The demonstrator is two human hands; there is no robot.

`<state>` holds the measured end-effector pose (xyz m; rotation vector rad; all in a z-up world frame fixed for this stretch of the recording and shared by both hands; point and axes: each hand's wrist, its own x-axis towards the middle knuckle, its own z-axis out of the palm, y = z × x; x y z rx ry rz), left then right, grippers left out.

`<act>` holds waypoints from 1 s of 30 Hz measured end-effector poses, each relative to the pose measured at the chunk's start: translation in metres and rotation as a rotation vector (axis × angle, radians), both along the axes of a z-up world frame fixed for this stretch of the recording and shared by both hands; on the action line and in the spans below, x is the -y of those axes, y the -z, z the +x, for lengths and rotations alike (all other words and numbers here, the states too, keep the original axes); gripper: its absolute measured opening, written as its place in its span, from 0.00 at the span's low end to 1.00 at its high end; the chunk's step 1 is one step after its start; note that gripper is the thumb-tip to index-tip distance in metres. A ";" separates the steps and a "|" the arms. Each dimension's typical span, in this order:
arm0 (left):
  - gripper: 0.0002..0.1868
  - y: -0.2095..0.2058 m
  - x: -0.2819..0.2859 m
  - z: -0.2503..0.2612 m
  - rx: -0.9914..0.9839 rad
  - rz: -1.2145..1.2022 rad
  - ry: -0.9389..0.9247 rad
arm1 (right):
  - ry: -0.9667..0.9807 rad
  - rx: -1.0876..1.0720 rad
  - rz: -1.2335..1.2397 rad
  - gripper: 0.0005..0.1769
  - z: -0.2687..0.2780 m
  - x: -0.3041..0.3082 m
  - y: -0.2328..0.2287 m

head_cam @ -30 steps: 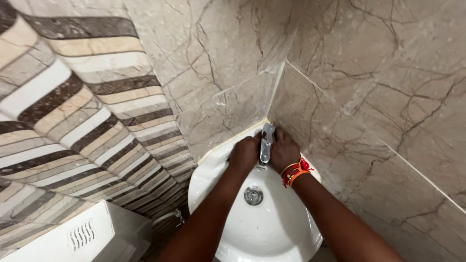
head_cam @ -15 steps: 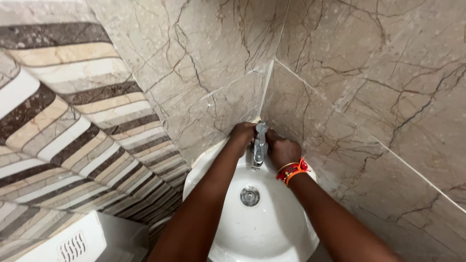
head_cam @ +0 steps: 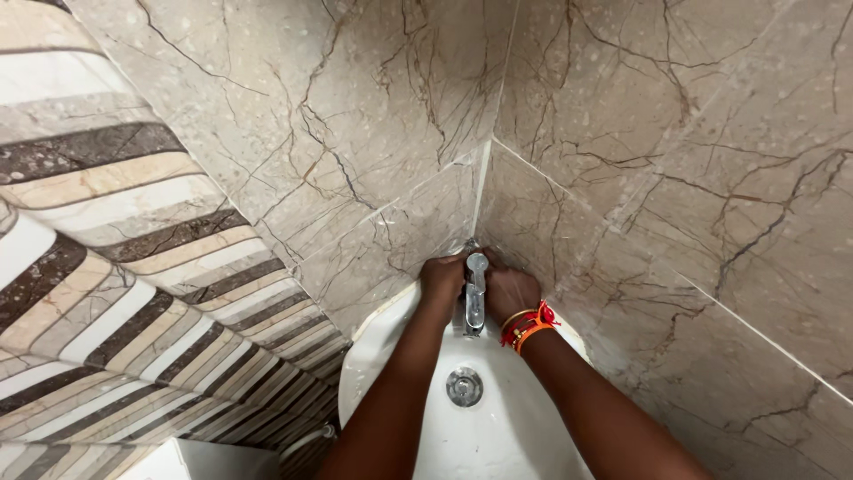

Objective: The person scrubs the interior of a white corner sink using a small brush and water. They repeatedly rinse the brush under the running tap and scrub the basin, faucet, and drain area. The person also uses their hands to wipe the sink surfaces and rinse the basin.

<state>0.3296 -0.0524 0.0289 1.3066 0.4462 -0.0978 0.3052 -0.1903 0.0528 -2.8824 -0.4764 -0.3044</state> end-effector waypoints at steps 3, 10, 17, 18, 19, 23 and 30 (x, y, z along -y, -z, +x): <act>0.10 -0.001 -0.009 -0.004 -0.045 0.096 0.076 | -0.009 0.073 -0.047 0.24 -0.012 0.012 0.000; 0.11 0.014 -0.012 -0.010 0.040 0.125 0.174 | 0.039 0.104 -0.123 0.35 -0.082 0.051 -0.021; 0.11 -0.003 -0.007 -0.005 0.020 0.162 0.178 | -0.083 0.127 -0.035 0.25 -0.028 0.013 0.006; 0.12 -0.008 -0.007 -0.008 0.003 0.152 0.176 | -0.049 0.127 -0.005 0.25 -0.020 0.010 0.007; 0.13 -0.013 -0.006 -0.010 -0.018 0.142 0.170 | -0.019 0.124 0.025 0.25 -0.016 0.009 0.007; 0.15 -0.018 -0.005 -0.014 0.026 0.093 0.186 | -0.013 0.144 -0.004 0.23 -0.020 0.014 0.007; 0.15 0.002 -0.011 -0.033 0.183 0.508 0.192 | 0.110 0.123 -0.078 0.34 -0.107 0.075 -0.018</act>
